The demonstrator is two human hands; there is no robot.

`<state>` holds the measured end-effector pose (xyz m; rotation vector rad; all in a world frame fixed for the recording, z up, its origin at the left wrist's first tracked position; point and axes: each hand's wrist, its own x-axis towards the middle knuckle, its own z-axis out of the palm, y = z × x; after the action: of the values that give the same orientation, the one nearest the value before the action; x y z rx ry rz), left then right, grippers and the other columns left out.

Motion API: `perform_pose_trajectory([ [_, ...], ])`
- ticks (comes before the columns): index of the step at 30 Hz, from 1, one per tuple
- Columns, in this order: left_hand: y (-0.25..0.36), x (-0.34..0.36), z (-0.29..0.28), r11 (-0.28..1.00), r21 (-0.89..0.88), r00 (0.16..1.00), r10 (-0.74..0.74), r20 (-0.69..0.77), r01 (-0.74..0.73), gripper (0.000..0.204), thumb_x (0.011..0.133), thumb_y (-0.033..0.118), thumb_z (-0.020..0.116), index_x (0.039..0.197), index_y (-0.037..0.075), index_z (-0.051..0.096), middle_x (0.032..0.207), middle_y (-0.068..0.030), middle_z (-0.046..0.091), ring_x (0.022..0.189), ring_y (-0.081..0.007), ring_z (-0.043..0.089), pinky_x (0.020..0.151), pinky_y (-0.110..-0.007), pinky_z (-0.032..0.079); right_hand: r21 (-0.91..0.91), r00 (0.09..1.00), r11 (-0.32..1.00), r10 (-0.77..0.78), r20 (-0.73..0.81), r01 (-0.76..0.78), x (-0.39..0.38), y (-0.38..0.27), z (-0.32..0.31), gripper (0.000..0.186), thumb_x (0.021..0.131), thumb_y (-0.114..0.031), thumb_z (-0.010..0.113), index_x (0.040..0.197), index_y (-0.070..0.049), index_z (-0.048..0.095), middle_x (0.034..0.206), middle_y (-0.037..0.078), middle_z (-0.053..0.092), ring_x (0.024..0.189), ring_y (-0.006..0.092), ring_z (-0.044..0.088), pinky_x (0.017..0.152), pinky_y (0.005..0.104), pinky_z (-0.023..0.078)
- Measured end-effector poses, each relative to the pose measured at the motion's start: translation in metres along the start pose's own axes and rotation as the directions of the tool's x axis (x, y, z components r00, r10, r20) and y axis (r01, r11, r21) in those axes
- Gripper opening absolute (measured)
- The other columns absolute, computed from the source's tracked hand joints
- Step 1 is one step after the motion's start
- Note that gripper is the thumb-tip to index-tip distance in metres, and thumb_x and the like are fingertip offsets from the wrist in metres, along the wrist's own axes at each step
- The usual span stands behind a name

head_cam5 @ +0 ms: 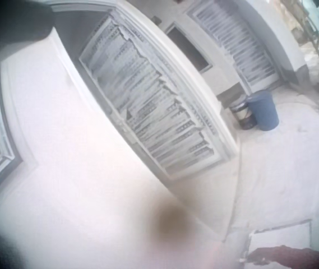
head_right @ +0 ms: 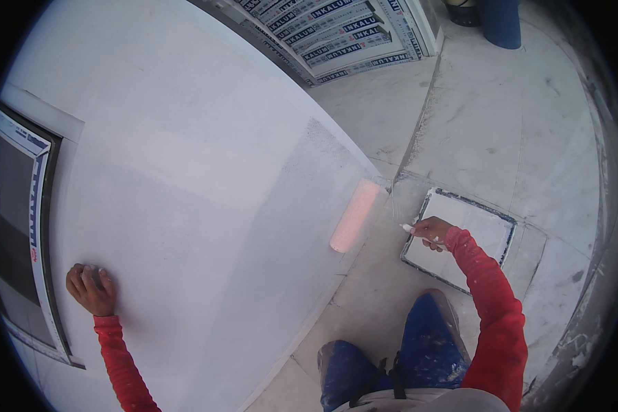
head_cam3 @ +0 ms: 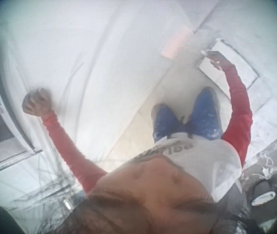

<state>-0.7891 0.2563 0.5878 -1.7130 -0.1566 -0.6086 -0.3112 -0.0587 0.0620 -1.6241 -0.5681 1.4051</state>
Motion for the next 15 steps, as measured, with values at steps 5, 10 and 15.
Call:
perform_pose_trajectory([
  [5, 0.003, -0.003, 0.004, 1.000, 0.006, 1.000, -0.017, -0.010, 0.017, 0.022, 0.088, 0.017, 0.066, 0.102, 0.001, 0.058, 0.113, -0.0162, 0.058, 0.110, -0.0363, 0.051, 0.092, -0.048, 0.043, 0.216, 0.982, 0.958, -0.188, -0.014, 0.186, -0.034, -0.050, 0.001, 0.047, 0.096, -0.042, 0.062, 0.125, -0.006, 0.063, 0.064, 0.004, 0.053, 0.042, 0.0115, 0.047, 0.036, 0.0279, 0.039],
  [10, 0.001, 0.001, 0.002, 1.000, 0.028, 1.000, 0.001, -0.015, -0.001, 0.021, 0.089, 0.017, 0.065, 0.103, 0.003, 0.059, 0.113, -0.0151, 0.059, 0.110, -0.0356, 0.052, 0.091, -0.047, 0.044, 0.287, 0.925, 0.883, -0.379, -0.035, 0.372, -0.047, -0.128, 0.002, 0.050, 0.098, -0.042, 0.060, 0.133, -0.006, 0.059, 0.062, 0.003, 0.051, 0.042, 0.0090, 0.045, 0.036, 0.0255, 0.038],
  [15, -0.005, -0.007, 0.007, 0.998, 0.060, 0.999, 0.033, -0.031, -0.031, 0.019, 0.091, 0.020, 0.064, 0.103, 0.006, 0.059, 0.113, -0.0136, 0.060, 0.108, -0.0338, 0.054, 0.088, -0.046, 0.046, 0.171, 0.922, 0.906, -0.383, -0.061, 0.387, -0.041, -0.142, -0.006, 0.049, 0.100, -0.042, 0.056, 0.132, -0.005, 0.059, 0.059, 0.002, 0.050, 0.040, 0.0082, 0.041, 0.036, 0.0259, 0.035],
])
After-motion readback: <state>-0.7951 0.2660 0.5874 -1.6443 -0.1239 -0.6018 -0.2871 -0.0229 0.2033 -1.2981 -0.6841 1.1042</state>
